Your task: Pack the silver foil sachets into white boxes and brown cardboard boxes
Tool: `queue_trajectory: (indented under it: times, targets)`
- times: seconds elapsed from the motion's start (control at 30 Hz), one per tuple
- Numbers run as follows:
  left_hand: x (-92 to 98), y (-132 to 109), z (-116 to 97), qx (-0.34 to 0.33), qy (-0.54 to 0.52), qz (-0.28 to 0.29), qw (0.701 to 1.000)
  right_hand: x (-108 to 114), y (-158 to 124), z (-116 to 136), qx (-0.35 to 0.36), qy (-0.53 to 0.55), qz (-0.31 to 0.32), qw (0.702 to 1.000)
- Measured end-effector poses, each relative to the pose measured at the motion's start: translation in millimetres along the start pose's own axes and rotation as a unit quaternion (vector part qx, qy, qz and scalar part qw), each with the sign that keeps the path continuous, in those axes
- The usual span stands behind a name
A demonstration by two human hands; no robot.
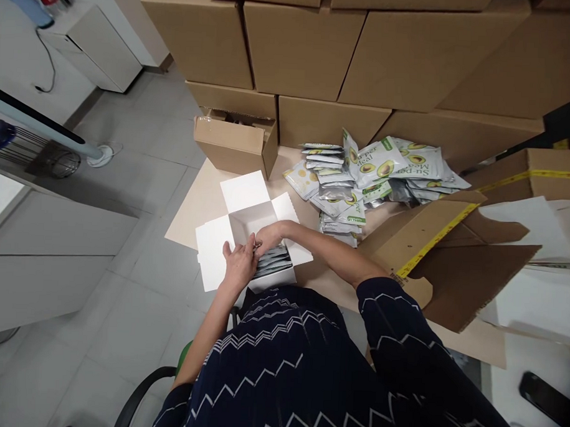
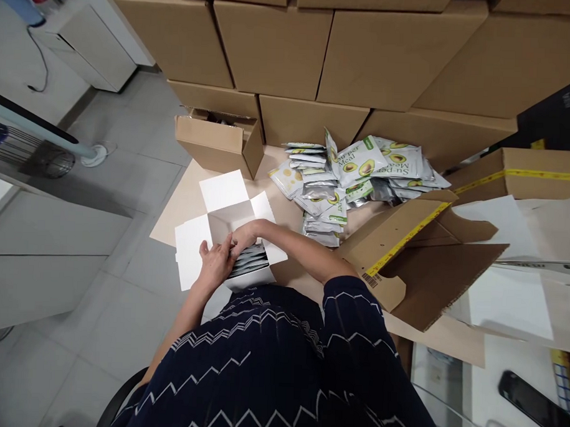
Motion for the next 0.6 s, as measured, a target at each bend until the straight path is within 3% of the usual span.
queue_trajectory:
  times: [0.07, 0.17, 0.27, 0.33, 0.4, 0.5, 0.6]
  targets:
    - [-1.0, 0.3, 0.4, -0.004, 0.003, 0.004, 1.000, 4.7, -17.8, 5.9, 0.035, 0.039, -0.004, 0.999]
    - [-2.1, -0.2, 0.7, -0.018, 0.006, 0.007, 1.000, 15.6, -52.8, 0.6, 0.086, 0.201, -0.060, 0.974]
    - [-2.9, -0.9, 0.8, -0.032, 0.003, 0.004, 0.999, 29.6, -87.7, -32.6, 0.099, 0.328, -0.253, 0.905]
    - [-3.2, -1.3, 0.9, -0.038, 0.003, 0.003, 0.999, 29.9, -106.2, -69.3, 0.002, 0.328, -0.414, 0.849]
    - [-2.9, -1.5, 0.7, -0.041, 0.003, 0.004, 0.999, 16.7, -116.4, -106.3, -0.187, 0.264, -0.494, 0.807]
    - [-1.6, -1.7, 0.0, -0.043, 0.003, 0.004, 0.999, -20.3, -116.2, -147.8, -0.465, 0.153, -0.436, 0.755]
    - [-0.8, -1.9, -0.6, -0.044, 0.003, 0.006, 0.999, -54.8, -109.4, -166.6, -0.554, 0.089, -0.399, 0.725]
Point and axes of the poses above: each hand's wrist, its own y-axis towards the middle knuckle, its own x-axis out of the back of the hand, z = x × y, the point moved 4 cm from there along y, towards the middle knuckle, and after that the axes turned 12 degrees about z, right-handed, at the moved point
